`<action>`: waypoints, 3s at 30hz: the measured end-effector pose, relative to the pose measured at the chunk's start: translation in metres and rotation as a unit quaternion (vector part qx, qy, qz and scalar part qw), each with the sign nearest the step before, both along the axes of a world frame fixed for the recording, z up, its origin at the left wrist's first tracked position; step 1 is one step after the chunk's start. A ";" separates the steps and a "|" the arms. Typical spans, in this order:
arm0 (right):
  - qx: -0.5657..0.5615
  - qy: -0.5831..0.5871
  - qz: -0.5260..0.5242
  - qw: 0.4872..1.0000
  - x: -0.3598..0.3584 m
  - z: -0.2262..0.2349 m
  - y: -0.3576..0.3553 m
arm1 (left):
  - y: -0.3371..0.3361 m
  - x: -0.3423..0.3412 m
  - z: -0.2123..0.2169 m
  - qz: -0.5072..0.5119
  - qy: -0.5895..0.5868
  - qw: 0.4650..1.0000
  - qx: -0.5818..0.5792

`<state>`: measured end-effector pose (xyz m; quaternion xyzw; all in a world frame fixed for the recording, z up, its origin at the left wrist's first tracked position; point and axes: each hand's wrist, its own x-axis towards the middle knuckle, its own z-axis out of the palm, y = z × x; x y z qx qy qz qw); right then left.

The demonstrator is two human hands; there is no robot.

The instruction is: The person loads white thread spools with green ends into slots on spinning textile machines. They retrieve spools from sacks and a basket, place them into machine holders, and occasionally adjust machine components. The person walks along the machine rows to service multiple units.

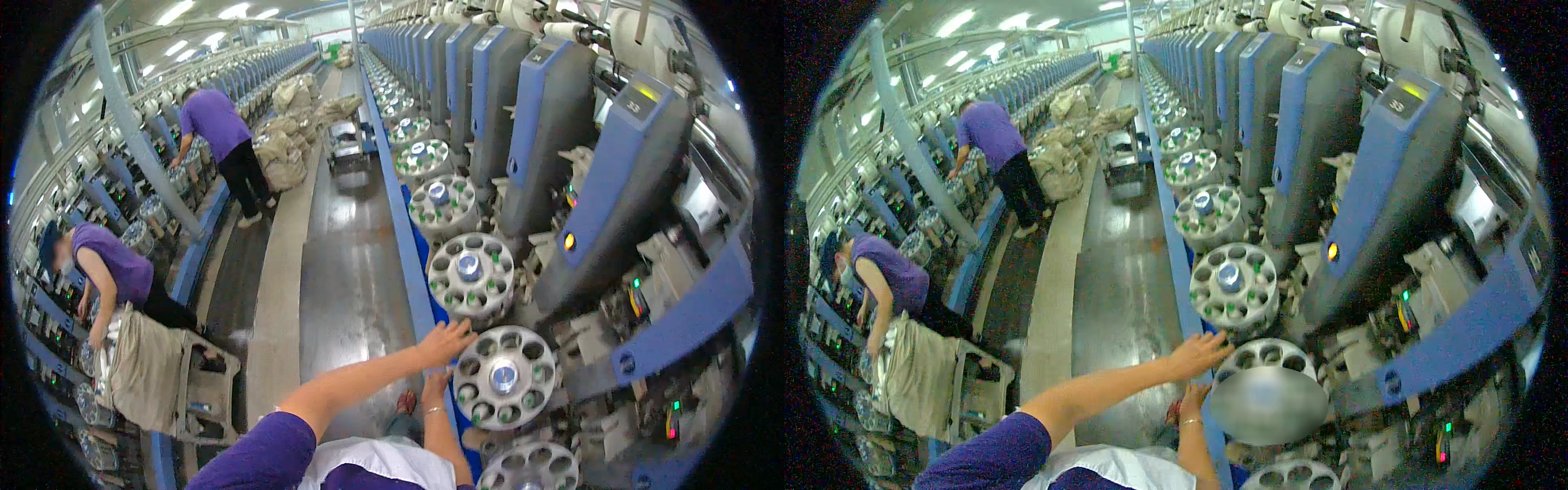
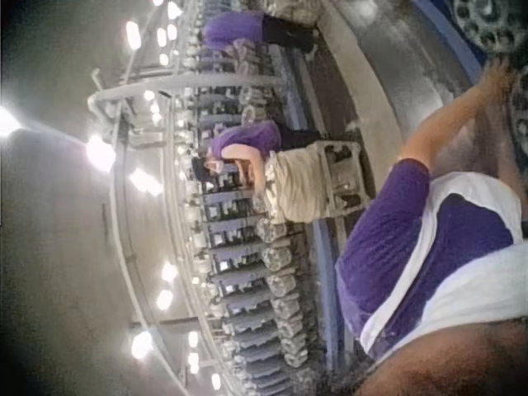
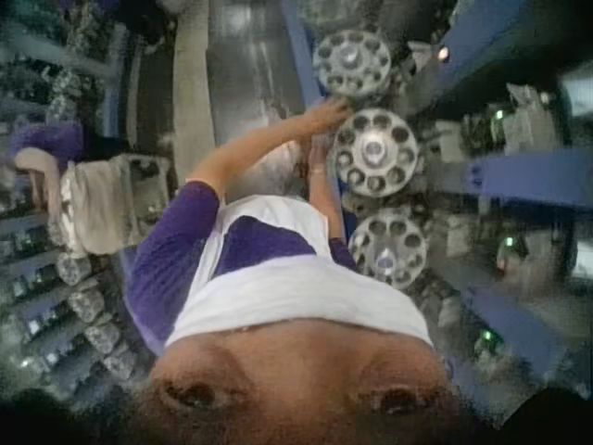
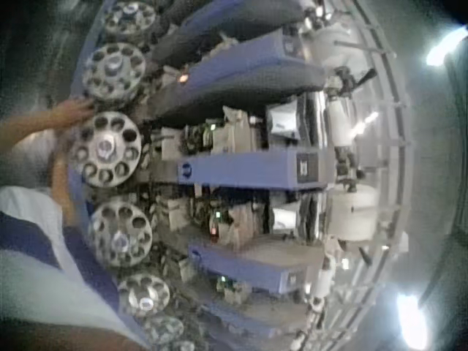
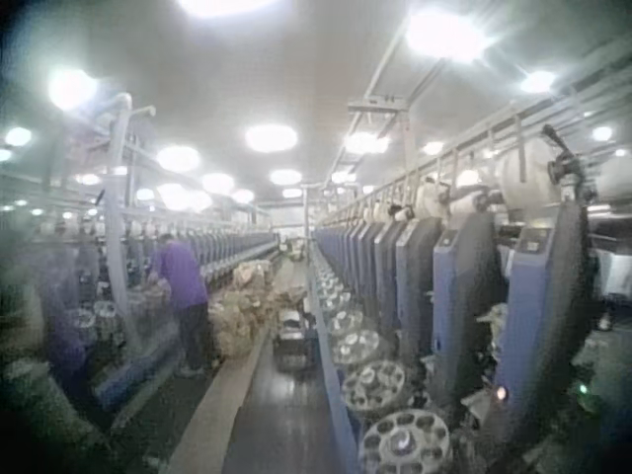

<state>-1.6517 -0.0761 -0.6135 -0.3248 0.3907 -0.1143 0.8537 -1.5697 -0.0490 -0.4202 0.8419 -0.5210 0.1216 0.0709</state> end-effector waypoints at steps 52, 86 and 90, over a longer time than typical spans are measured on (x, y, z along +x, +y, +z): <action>-0.371 0.054 -0.166 0.912 0.333 0.284 -0.290 | -0.206 0.426 0.080 -0.134 0.953 0.216 -0.166; -0.903 0.234 -0.175 0.314 0.243 0.708 -0.296 | -0.267 0.401 0.294 -0.451 0.632 0.554 -0.300; -0.938 0.304 -0.167 0.008 0.244 0.777 -0.348 | -0.321 0.398 0.391 -0.522 0.549 0.546 -0.359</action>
